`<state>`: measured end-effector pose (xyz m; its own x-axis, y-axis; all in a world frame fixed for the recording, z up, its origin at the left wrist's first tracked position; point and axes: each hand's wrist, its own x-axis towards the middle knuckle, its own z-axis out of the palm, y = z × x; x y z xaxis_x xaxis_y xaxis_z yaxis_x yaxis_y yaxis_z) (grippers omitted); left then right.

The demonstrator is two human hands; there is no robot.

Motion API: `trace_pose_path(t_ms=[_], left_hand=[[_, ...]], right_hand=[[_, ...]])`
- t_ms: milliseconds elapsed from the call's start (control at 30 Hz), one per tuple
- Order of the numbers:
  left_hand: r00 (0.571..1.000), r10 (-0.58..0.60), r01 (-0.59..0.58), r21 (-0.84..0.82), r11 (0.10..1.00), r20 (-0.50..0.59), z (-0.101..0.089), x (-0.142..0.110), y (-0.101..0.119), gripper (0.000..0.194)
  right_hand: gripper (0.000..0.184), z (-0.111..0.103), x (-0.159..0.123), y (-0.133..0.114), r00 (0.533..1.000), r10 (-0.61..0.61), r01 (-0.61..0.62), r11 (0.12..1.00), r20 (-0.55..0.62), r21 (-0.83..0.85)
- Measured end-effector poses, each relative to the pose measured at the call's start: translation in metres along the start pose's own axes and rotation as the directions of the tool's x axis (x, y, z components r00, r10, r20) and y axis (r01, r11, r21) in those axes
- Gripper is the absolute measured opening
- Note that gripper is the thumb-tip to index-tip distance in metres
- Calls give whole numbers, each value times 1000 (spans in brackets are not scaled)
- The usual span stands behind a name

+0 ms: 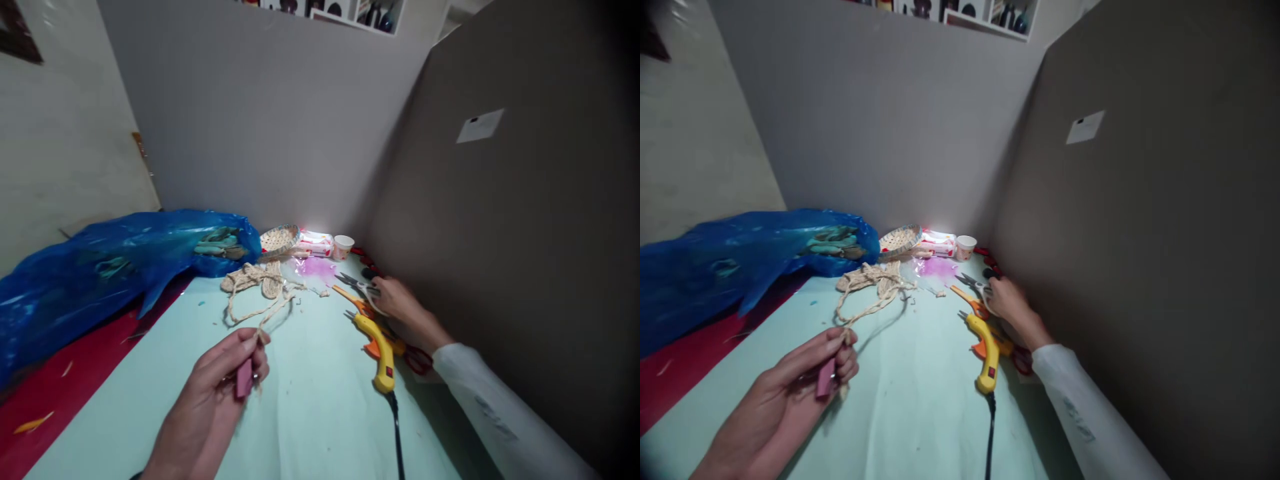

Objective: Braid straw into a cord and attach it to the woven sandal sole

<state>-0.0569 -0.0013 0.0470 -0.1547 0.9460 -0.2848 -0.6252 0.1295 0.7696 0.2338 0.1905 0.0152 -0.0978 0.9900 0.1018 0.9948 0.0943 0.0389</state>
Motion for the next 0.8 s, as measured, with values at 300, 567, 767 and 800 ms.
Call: trace_pose_path(t_ms=[300, 567, 767, 800], left_hand=[[998, 59, -60, 60, 996, 18, 2, -6, 1, 10], [999, 53, -53, 127, 990, 9, 1, -2, -3, 16], [998, 58, -57, 56, 997, -27, 3, -3, 0, 13], [998, 51, -50, 43, 998, -32, 3, -4, 0, 13]], right_hand=[[31, -32, -27, 7, 883, -98, 231, 942, -459, 243], [41, -41, -117, -55, 786, -358, 614, 553, -504, 564], [52, -28, -137, -58, 711, -461, 701, 526, -532, 482], [53, -25, -136, -54, 706, -469, 704, 545, -531, 454]])
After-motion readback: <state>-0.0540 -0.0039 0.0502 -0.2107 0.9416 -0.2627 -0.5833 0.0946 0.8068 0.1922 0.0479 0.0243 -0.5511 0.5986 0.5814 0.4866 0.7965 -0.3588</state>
